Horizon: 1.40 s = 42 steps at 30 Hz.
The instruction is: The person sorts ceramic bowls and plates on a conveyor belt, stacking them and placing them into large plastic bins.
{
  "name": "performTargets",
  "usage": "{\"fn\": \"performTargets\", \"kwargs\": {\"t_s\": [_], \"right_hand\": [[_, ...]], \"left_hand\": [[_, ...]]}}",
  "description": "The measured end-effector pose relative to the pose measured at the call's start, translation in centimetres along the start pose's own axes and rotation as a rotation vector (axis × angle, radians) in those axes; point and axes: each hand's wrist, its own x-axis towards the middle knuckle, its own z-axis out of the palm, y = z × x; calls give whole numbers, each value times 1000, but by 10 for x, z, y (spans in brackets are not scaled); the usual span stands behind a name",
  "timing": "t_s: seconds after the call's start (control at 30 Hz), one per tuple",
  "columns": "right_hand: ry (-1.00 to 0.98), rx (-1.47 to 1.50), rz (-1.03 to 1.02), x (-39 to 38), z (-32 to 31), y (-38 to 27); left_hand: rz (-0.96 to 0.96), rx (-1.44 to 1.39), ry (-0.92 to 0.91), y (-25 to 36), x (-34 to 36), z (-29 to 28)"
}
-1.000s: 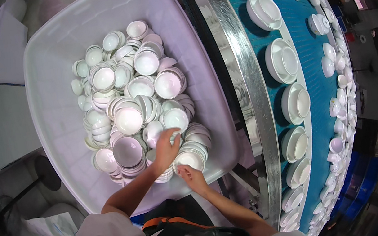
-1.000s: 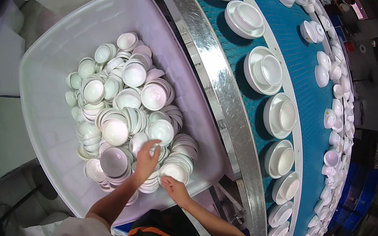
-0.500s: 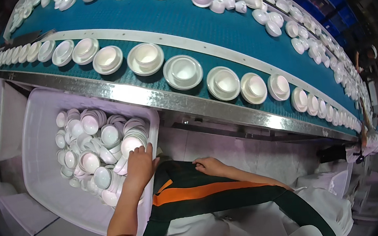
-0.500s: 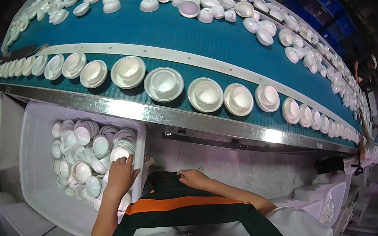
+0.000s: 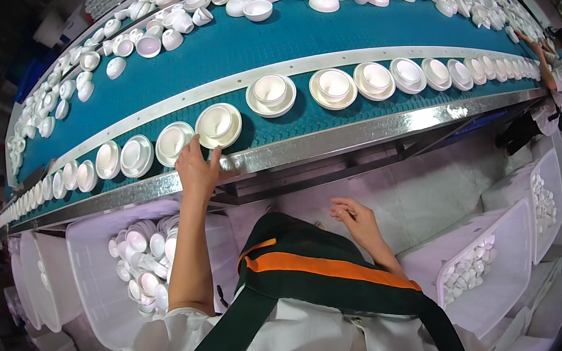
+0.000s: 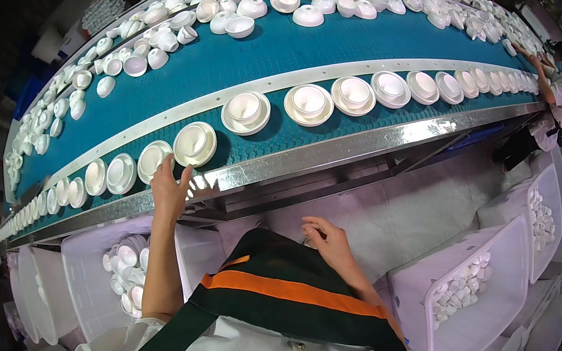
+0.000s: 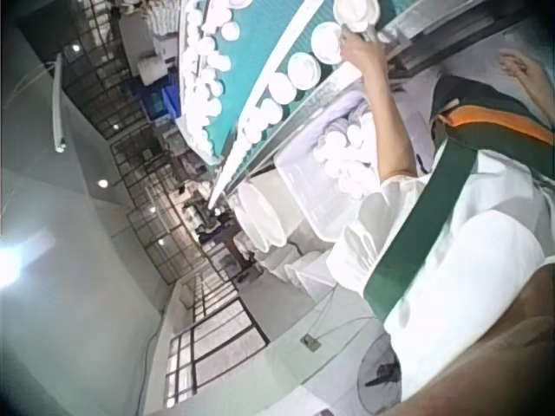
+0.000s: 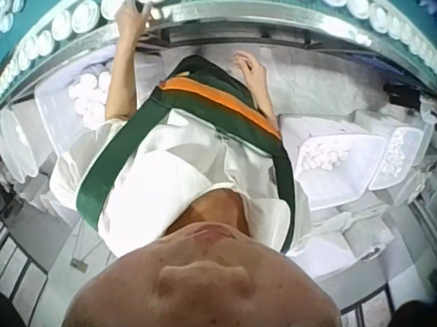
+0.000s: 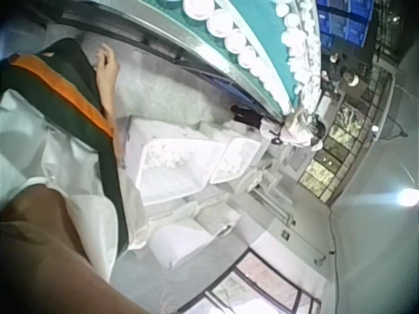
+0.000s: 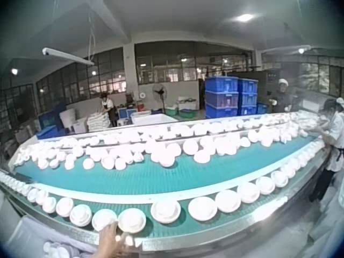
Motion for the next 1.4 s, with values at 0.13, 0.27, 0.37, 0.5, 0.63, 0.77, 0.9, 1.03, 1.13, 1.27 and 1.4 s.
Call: {"fn": "performTargets", "kwargs": {"t_s": [0.13,0.27,0.37,0.5,0.63,0.77,0.9,1.03,1.13,1.27,1.4], "right_hand": [[42,-251,-370,52,-1,-33],[-68,-650,-772,138,29,-79],[-3,-793,-1101,203,52,-81],[-169,-1004,-966,238,56,-64],[-350,-1016,-850,217,52,-69],[-329,-694,-866,209,0,-82],[-22,-812,-811,215,-64,-87],[-222,-1017,-862,224,-91,-71],[-327,-777,-835,216,-96,-76],[-161,-746,-823,220,-144,-86],[156,-861,-729,232,-225,-66]], "left_hand": [[-192,204,142,-48,14,44],[-272,220,350,-49,37,71],[-317,249,402,-50,50,84],[-293,212,430,-47,59,83],[-352,267,471,-51,53,81],[-383,352,376,-31,53,62],[-356,487,430,-33,46,40],[-118,305,574,40,73,53],[103,-170,309,140,93,87],[47,-250,-111,168,108,147],[-162,-190,-351,178,122,143]]}}
